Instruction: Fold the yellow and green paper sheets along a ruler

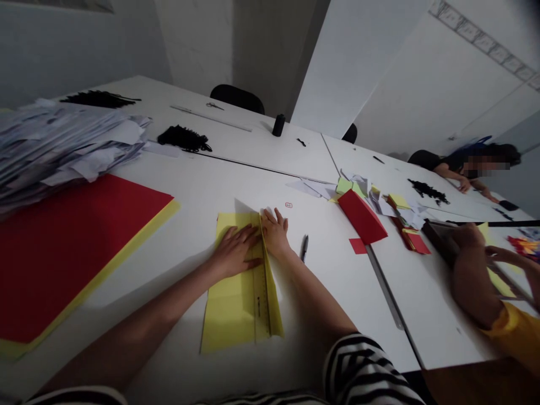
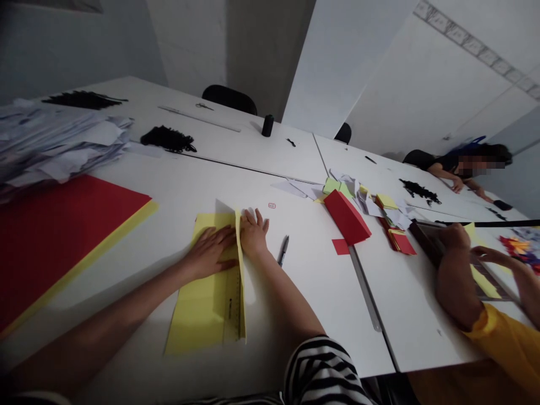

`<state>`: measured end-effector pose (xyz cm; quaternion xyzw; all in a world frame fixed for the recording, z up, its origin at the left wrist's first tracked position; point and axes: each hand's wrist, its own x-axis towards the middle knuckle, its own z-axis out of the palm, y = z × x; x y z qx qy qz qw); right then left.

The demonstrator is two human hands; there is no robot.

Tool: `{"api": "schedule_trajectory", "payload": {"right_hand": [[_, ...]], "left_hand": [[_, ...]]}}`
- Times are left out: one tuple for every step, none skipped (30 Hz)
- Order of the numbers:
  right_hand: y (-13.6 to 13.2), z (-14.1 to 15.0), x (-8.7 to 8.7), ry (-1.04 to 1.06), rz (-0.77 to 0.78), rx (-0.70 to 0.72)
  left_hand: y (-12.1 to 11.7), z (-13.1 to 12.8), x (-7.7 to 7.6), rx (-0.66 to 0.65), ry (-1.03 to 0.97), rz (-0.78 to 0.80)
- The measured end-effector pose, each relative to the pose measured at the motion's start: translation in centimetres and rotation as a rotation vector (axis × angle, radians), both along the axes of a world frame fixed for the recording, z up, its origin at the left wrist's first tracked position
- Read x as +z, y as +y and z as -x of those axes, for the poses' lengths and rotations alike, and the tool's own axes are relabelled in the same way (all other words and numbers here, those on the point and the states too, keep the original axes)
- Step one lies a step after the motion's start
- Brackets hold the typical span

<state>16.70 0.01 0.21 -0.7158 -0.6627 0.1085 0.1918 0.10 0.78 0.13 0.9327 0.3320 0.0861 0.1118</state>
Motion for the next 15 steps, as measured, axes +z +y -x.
{"api": "schedule_trajectory", "payload": {"right_hand": [[-0.3, 0.0, -0.2, 0.008, -0.005, -0.008], [-0.7, -0.1, -0.3, 0.015, -0.011, -0.015], [-1.2, -0.2, -0.5, 0.023, -0.017, -0.016], [-1.8, -0.3, -0.7, 0.029, -0.022, -0.010], [-2.5, -0.5, -0.9, 0.034, -0.026, 0.001], [-3.2, -0.6, -1.1, 0.035, -0.028, 0.015], [-4.0, -0.7, -1.2, 0.031, -0.028, 0.029], [-4.8, -0.8, -1.4, 0.021, -0.028, 0.039], [-5.5, -0.8, -1.5, 0.007, -0.027, 0.042], [-6.2, -0.8, -1.5, -0.007, -0.025, 0.042], [-6.8, -0.8, -1.6, -0.018, -0.021, 0.040], [-7.3, -0.7, -1.6, -0.026, -0.020, 0.039], [-7.8, -0.6, -1.6, -0.031, -0.021, 0.038], [-8.1, -0.5, -1.6, -0.034, -0.025, 0.038], [-8.4, -0.4, -1.5, -0.035, -0.031, 0.041]], "left_hand": [[0.0, 0.0, 0.0, 0.001, 0.005, -0.003], [0.0, 0.0, -0.1, 0.001, 0.009, -0.008], [0.0, 0.0, -0.1, 0.001, 0.012, -0.016], [0.0, 0.0, -0.2, -0.001, 0.015, -0.025], [-0.1, 0.0, -0.3, -0.001, 0.014, -0.036], [-0.1, 0.0, -0.3, -0.001, 0.013, -0.047], [-0.1, 0.0, -0.4, -0.001, 0.012, -0.055], [-0.1, 0.0, -0.5, -0.002, 0.012, -0.060], [-0.1, -0.1, -0.5, -0.004, 0.013, -0.062], [-0.1, -0.1, -0.5, -0.007, 0.014, -0.063], [-0.1, -0.2, -0.6, -0.012, 0.015, -0.063], [-0.1, -0.2, -0.6, -0.016, 0.014, -0.064], [-0.1, -0.2, -0.6, -0.017, 0.011, -0.067], [-0.1, -0.3, -0.6, -0.018, 0.007, -0.068], [0.0, -0.3, -0.5, -0.019, 0.003, -0.067]]}}
